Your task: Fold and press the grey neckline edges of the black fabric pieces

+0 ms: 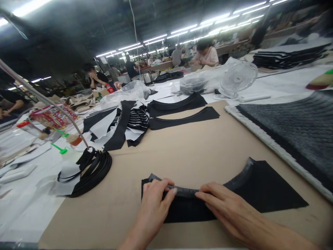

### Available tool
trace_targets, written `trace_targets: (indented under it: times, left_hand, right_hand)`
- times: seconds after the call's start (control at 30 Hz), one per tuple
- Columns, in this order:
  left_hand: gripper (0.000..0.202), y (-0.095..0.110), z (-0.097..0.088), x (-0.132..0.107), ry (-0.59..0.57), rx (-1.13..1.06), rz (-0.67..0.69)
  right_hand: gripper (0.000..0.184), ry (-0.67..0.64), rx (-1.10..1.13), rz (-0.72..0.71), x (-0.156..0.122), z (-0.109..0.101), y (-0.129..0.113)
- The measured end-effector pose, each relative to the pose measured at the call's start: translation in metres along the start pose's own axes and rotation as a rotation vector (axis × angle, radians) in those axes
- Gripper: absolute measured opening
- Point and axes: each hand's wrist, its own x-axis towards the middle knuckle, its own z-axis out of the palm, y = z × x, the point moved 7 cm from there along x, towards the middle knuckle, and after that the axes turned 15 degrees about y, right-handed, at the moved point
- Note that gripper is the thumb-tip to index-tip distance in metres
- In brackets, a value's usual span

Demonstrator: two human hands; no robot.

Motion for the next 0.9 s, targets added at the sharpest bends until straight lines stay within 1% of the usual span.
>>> trace_targets:
  times: [0.07, 0.13, 0.3, 0.5, 0.73, 0.9]
  left_hand:
    - [0.023, -0.001, 0.006, 0.001, -0.053, 0.003, -0.016]
    - [0.019, -0.002, 0.009, 0.004, -0.069, 0.003, -0.036]
    - [0.012, -0.001, 0.011, 0.011, -0.038, 0.113, -0.038]
    - [0.014, 0.002, 0.016, 0.015, -0.006, 0.18, 0.028]
    - [0.018, 0.003, 0.021, 0.015, 0.012, 0.26, 0.084]
    - [0.018, 0.005, 0.022, 0.014, 0.015, 0.303, 0.107]
  right_hand:
    - [0.047, -0.021, 0.006, -0.001, -0.002, 0.01, 0.002]
    - [0.048, -0.012, -0.006, -0.014, -0.006, 0.014, 0.006]
    - [0.049, 0.007, -0.04, -0.045, -0.009, 0.017, 0.009]
    - [0.054, 0.033, -0.091, -0.1, -0.013, 0.023, 0.008]
    - [0.06, 0.096, -0.196, -0.161, -0.011, 0.02, 0.004]
    - [0.054, 0.116, -0.231, -0.172, -0.008, 0.018, 0.001]
